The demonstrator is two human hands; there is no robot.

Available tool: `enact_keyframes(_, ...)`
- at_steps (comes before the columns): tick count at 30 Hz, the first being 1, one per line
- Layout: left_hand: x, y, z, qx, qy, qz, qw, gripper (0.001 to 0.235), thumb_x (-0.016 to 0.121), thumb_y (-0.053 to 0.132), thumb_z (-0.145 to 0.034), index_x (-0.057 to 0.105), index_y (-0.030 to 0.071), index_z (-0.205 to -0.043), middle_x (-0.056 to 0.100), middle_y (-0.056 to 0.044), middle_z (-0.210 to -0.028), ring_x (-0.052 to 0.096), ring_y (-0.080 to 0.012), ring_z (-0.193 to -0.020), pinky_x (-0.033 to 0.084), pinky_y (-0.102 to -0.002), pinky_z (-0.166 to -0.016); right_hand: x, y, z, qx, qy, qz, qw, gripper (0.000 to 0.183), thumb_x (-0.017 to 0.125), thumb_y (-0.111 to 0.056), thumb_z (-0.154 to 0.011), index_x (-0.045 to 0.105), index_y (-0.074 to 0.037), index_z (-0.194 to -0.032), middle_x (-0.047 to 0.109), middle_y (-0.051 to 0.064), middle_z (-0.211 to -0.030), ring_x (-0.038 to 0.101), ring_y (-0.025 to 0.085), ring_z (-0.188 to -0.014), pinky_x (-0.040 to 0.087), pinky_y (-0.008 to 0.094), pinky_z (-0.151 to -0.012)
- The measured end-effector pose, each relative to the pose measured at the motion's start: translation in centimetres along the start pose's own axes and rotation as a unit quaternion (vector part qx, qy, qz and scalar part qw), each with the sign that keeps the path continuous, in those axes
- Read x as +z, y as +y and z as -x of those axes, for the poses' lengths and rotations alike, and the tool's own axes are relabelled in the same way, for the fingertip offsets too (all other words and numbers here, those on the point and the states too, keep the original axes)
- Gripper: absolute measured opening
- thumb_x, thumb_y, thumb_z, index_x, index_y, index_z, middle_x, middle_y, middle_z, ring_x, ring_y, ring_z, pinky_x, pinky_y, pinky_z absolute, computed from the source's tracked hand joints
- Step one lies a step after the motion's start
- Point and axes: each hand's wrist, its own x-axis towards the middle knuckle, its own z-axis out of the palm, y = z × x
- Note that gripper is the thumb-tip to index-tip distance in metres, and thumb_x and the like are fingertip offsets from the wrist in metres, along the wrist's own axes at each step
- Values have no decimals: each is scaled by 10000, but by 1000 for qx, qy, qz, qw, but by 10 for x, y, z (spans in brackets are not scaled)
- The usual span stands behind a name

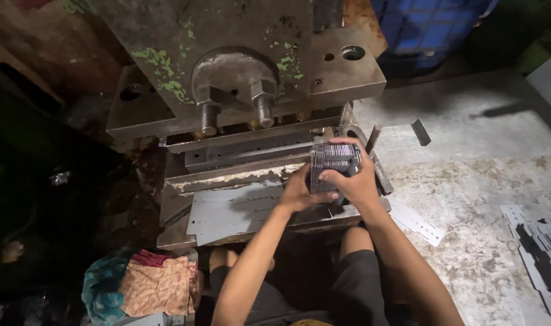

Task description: Operating a metal press machine to punch or bend small metal components and then stacking and organizing them.

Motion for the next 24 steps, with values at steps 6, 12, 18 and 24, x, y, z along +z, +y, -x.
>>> enact_keyframes(6, 11, -22, 3, -8, 52, 14, 998, 954, 944, 506, -612, 565, 92, -1384, 722, -108, -1265, 705, -239, -1171, 545, -387, -1038, -4, 0, 3, -8, 41, -21, 999, 628, 794, -56, -793, 576, -41, -1383, 662, 55, -1184, 640, 94, -1042, 550, 241, -887)
enact_keyframes(12, 4, -33, 6, 35, 66, 18, 997, 732, 928, 435, -714, 677, 79, -1302, 769, -89, -1208, 736, -221, -1126, 578, -369, -1035, -4, -2, 6, -13, 59, 49, 997, 456, 799, -46, -855, 626, -27, -1276, 698, 35, -1179, 643, 83, -1071, 534, 241, -937)
enact_keyframes(18, 3, -22, 5, 20, 52, 28, 998, 787, 929, 396, -678, 624, 42, -1312, 736, -92, -1207, 700, -229, -1137, 534, -373, -1033, -13, -15, 18, 35, 104, 76, 991, 344, 741, -63, -941, 661, -40, -1275, 693, 22, -1047, 618, 68, -935, 519, 227, -836)
enact_keyframes(24, 5, -18, 7, 9, 62, 71, 996, 801, 916, 374, -679, 601, 22, -1325, 741, -106, -1184, 706, -241, -1106, 536, -370, -1032, -7, -27, 17, -11, 114, 7, 993, 229, 656, -102, -1004, 610, -43, -1220, 720, 22, -1182, 632, 66, -999, 525, 216, -904)
